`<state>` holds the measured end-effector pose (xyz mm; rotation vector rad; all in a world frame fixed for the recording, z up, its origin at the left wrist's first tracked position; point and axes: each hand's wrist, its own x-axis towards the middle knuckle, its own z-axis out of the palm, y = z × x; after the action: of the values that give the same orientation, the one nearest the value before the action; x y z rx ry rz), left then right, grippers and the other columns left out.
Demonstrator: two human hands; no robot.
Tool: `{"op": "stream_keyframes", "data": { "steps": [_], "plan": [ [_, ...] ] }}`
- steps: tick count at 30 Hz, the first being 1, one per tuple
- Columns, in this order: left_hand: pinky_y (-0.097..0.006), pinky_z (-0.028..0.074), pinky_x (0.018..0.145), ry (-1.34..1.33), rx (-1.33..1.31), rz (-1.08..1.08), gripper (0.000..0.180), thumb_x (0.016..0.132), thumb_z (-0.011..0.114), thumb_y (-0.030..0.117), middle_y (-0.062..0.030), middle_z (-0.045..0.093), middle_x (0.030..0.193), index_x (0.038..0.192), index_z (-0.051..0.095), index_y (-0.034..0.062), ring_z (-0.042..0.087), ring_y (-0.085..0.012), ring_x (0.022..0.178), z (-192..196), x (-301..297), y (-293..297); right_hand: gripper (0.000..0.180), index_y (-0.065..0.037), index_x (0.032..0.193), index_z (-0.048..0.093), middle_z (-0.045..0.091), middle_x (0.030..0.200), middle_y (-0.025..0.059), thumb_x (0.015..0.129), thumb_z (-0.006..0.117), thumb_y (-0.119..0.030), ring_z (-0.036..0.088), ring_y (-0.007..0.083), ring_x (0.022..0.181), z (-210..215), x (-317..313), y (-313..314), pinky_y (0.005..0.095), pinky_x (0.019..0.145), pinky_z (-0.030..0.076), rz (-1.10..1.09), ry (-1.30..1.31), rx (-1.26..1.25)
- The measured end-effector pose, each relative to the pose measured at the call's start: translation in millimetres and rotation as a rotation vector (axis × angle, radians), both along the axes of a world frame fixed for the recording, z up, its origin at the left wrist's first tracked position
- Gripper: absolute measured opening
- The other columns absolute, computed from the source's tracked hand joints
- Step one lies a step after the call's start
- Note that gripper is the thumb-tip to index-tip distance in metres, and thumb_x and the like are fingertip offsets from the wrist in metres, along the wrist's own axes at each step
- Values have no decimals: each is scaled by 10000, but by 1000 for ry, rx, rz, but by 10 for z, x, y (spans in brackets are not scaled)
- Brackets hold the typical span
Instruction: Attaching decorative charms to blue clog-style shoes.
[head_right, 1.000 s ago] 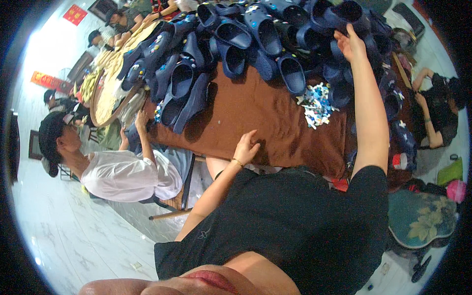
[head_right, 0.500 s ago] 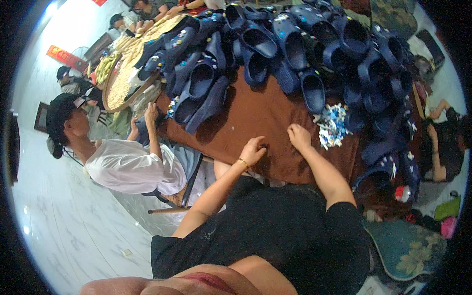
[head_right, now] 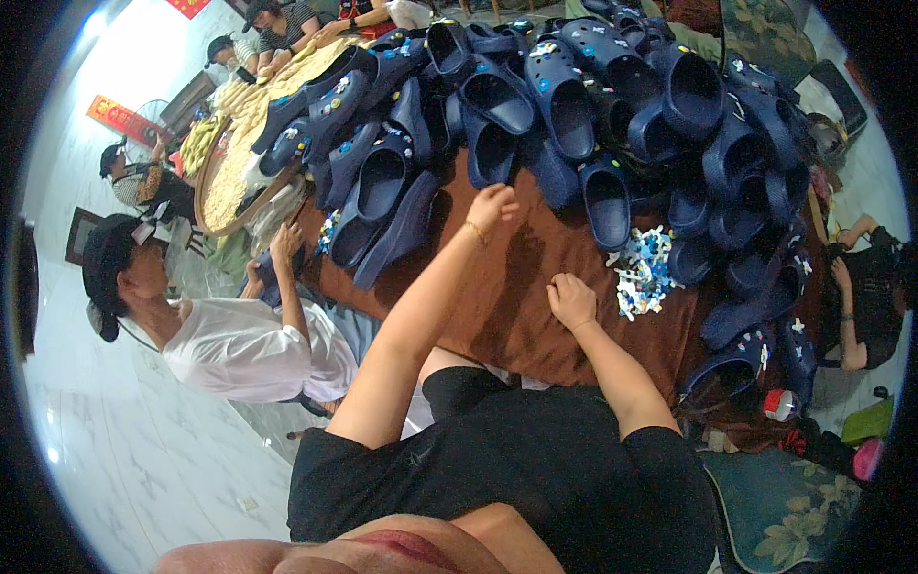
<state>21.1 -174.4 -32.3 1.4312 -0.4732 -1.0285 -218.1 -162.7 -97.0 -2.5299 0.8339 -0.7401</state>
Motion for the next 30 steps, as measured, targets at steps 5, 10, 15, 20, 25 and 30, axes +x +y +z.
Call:
{"op": "stream_keyframes", "data": {
  "steps": [5,10,15,20,25,30],
  "plan": [
    [-336,472,736,314,-48,81,614,821,563,249,-180,399,1217,1281,262,-23,502,-284,1028,211,257,-626,135,-88,783,512,549,740,80,757,557,-213,561,265,716,13,-14,39,376,601,462,-5,46,36],
    [-388,444,818,410,-51,226,541,810,577,255,-193,371,1228,1214,341,-18,463,-294,1044,187,288,-1102,143,-91,795,504,549,760,96,760,556,-219,562,271,721,2,-56,61,383,591,468,-1,50,48],
    [-346,413,436,393,-112,102,129,742,602,154,-50,474,550,734,559,33,459,-189,427,-168,572,-1415,209,-77,855,537,564,809,99,764,548,-265,569,283,767,-5,-74,34,387,609,473,-11,3,48],
    [-378,455,667,574,-173,96,137,777,595,262,-28,590,718,787,566,128,548,-182,657,-43,599,-1335,237,-60,865,508,547,820,106,776,523,-279,563,288,771,-105,-104,-26,393,626,472,-21,111,81],
    [-378,455,830,645,-193,192,358,729,605,256,-115,489,1068,987,485,39,505,-256,970,164,585,-1124,210,-79,817,493,539,792,94,768,524,-280,564,272,735,-121,-59,36,386,603,470,-35,64,11],
    [-362,487,793,718,-258,-5,245,760,546,152,-125,596,923,954,546,4,571,-255,874,183,270,-485,205,-81,825,496,549,807,100,786,475,-281,564,277,761,-155,-40,68,394,629,470,-36,152,50]
  ]
}}
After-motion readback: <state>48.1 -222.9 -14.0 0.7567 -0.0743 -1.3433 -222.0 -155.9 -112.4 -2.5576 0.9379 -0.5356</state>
